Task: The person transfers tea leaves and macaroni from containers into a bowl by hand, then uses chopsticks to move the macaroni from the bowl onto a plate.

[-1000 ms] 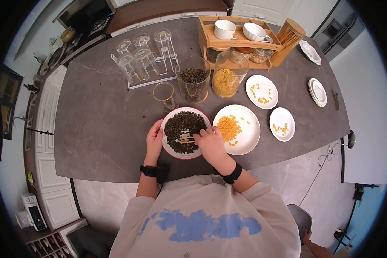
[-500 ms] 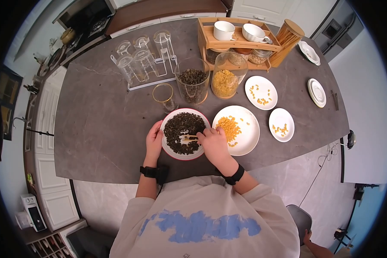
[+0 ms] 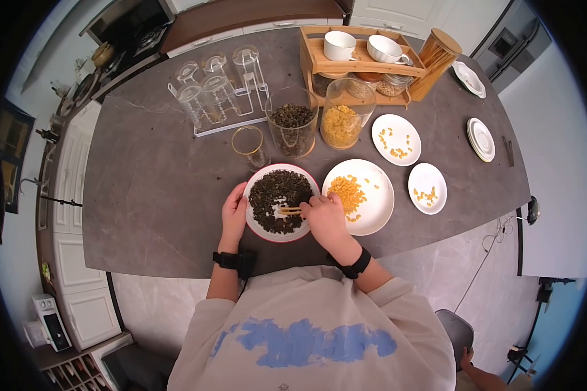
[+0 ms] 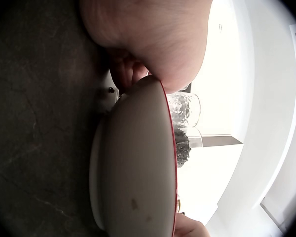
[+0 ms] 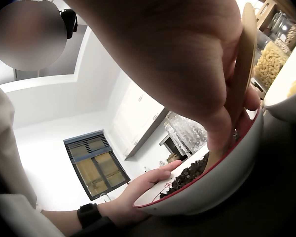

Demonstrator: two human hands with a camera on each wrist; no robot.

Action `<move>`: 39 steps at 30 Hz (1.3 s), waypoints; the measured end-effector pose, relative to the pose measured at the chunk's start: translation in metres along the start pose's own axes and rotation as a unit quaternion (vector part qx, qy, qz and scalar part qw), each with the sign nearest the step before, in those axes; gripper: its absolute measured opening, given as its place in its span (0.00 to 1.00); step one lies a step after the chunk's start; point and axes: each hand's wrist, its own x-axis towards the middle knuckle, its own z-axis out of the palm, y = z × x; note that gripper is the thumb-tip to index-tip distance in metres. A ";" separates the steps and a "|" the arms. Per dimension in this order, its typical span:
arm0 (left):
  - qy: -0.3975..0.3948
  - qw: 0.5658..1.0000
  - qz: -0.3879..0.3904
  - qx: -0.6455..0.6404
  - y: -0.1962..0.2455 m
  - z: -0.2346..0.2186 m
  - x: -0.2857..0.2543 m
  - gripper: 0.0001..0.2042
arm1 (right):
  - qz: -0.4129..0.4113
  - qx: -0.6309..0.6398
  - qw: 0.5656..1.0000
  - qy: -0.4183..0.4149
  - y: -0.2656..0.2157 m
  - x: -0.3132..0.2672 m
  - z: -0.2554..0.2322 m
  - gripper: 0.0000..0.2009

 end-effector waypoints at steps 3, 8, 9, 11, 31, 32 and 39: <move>-0.001 1.000 0.003 0.002 0.001 0.000 0.000 0.16 | 0.006 0.018 1.000 0.015 0.004 -0.001 -0.003 0.05; -0.003 1.000 0.007 -0.003 0.004 0.002 0.000 0.16 | 0.084 0.014 0.996 0.012 0.022 -0.002 -0.038 0.07; -0.002 1.000 0.007 -0.001 0.003 0.001 0.000 0.16 | 0.100 0.008 0.995 0.014 0.028 -0.005 -0.043 0.07; 0.001 1.000 0.007 0.000 0.002 0.001 0.000 0.16 | 0.122 -0.008 0.992 0.030 0.042 -0.013 -0.046 0.07; 0.002 1.000 -0.004 -0.001 0.000 0.001 0.000 0.17 | -0.011 0.083 0.995 -0.056 0.021 -0.015 -0.034 0.09; 0.002 1.000 -0.002 -0.001 0.000 0.001 0.000 0.17 | -0.016 0.078 0.994 -0.072 0.019 -0.014 -0.035 0.09; -0.002 1.000 0.001 -0.006 0.000 0.000 0.001 0.17 | -0.014 -0.026 0.998 -0.047 0.016 -0.010 -0.019 0.06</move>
